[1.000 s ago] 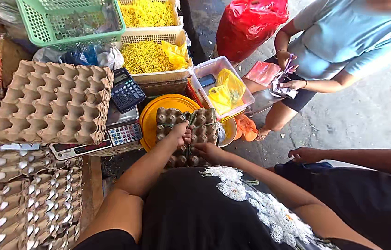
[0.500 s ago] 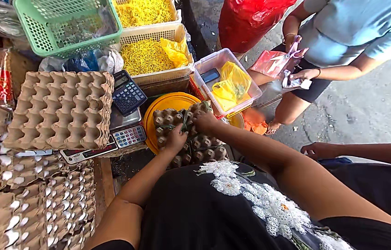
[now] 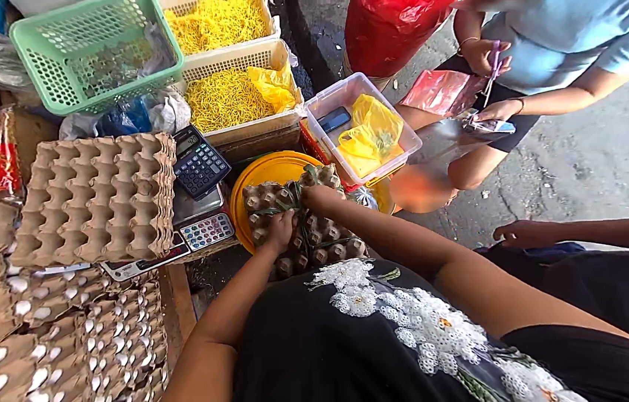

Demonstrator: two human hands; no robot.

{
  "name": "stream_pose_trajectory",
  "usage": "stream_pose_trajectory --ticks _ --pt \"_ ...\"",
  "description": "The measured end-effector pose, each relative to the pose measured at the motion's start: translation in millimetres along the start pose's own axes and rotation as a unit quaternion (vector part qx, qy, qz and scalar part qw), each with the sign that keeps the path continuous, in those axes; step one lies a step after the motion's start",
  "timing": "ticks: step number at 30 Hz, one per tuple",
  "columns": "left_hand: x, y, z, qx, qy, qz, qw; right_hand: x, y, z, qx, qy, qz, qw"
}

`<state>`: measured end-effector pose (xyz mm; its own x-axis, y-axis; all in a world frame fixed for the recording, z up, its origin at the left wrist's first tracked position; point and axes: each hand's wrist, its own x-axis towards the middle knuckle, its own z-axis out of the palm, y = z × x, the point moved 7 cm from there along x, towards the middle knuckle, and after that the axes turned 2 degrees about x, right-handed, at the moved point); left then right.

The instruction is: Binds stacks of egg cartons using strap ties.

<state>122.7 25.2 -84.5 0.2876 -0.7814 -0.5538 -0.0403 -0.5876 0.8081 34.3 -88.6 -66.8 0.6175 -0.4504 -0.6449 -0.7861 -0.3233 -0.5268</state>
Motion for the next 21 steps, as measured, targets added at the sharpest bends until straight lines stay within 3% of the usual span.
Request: stream_pose_trajectory --ticks 3,7,9,11,13,15,17,19,20,21 --pt "7.5 -1.9 1.0 -0.113 -0.042 -0.151 0.981 19.2 2.8 9.0 0.129 -0.010 -0.019 0.991" --pt "24.4 -0.3 -3.8 -0.031 -0.097 -0.243 0.965 21.8 11.2 22.5 0.262 -0.069 0.005 0.963" --pt "33.7 8.9 -5.9 0.113 -0.081 -0.207 0.969 23.4 16.2 23.5 0.292 -0.060 0.008 0.954" --pt "31.6 20.2 -2.2 0.234 -0.033 -0.104 0.966 25.6 22.0 17.0 0.297 -0.012 0.027 0.955" --pt "5.3 21.2 3.5 0.354 -0.007 -0.023 0.935 19.7 25.8 5.9 0.277 0.066 0.068 0.956" --pt "-30.5 0.2 8.4 0.461 -0.029 -0.022 0.887 4.8 29.1 8.4 0.259 0.101 0.104 0.955" --pt "-38.2 1.6 7.0 0.490 -0.068 -0.024 0.869 0.0 26.6 8.6 0.292 0.131 0.108 0.941" --pt "-39.3 -0.7 10.0 0.486 -0.100 -0.022 0.868 0.3 32.0 23.9 0.425 0.138 0.096 0.889" --pt "-35.7 1.0 9.2 0.474 -0.100 0.004 0.875 0.7 30.1 29.4 0.505 0.119 0.069 0.852" --pt "-33.9 2.5 6.8 0.446 -0.092 0.040 0.889 -4.2 26.0 37.0 0.536 0.086 0.033 0.839"
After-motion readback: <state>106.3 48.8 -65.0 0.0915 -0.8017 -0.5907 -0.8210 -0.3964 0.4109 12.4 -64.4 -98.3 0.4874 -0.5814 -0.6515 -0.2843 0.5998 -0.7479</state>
